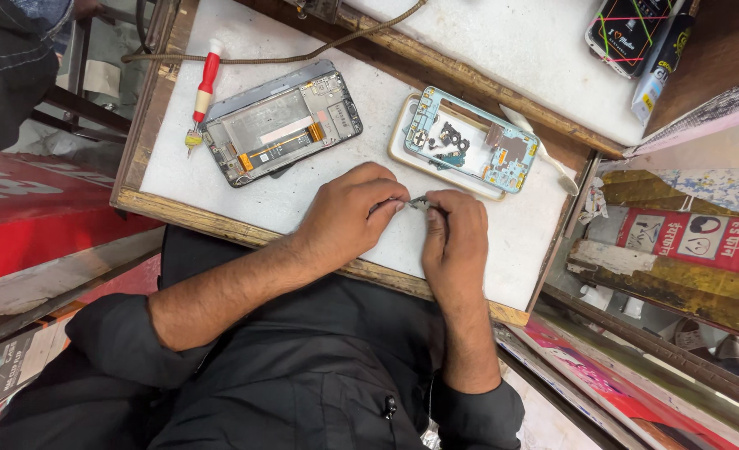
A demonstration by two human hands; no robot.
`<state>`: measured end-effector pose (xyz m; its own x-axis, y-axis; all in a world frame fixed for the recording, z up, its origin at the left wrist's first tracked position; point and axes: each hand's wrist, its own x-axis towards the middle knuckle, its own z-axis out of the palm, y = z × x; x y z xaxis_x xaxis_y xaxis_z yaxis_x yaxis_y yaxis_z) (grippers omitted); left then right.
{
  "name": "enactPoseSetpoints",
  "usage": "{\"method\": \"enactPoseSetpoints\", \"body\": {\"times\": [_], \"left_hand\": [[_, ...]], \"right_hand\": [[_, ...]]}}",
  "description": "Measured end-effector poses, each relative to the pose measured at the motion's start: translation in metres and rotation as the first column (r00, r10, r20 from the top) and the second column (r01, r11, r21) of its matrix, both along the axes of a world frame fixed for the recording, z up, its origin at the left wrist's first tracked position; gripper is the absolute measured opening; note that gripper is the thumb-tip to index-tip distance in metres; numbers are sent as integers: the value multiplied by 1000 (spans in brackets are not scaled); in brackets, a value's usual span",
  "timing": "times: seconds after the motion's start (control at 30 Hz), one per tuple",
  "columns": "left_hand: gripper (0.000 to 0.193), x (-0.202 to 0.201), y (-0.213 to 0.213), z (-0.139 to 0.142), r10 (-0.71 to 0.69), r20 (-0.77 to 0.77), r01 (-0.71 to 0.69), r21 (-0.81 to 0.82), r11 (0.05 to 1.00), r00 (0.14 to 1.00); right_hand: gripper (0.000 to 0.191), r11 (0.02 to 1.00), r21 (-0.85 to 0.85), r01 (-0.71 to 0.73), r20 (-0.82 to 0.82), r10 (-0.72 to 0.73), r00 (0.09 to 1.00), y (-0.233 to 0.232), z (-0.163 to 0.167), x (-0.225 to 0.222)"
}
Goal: The person disassembles a smartphone, removes the back cover and battery, and manipulates the internal circuit board and camera module. They use a screwdriver to remove screws and handle small components with their hands.
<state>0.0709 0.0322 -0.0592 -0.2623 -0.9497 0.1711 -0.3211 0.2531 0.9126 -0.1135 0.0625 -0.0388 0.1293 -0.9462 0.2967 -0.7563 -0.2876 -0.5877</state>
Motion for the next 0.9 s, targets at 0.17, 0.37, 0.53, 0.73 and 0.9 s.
{"method": "enactPoseSetpoints", "body": {"times": [0.17, 0.37, 0.53, 0.73, 0.9], "left_hand": [[12, -4, -1, 2, 32, 1, -32, 8, 999, 999], [11, -4, -4, 2, 27, 25, -27, 18, 999, 999], [10, -4, -5, 2, 11, 45, -12, 24, 1000, 999], [9, -1, -6, -1, -23, 46, 21, 37, 999, 999], [9, 0, -9, -3, -70, 33, 67, 79, 995, 997]], "right_hand": [[25, 994, -109, 16, -75, -24, 997, 1, 2, 5], [26, 991, -124, 47, -94, -59, 994, 5, 0, 10], [31, 993, -118, 17, -159, -36, 987, 6, 1, 12], [28, 997, -71, 33, -176, -45, 983, 8, 0, 17], [27, 992, -114, 49, -209, -72, 975, 10, -3, 20]]}}
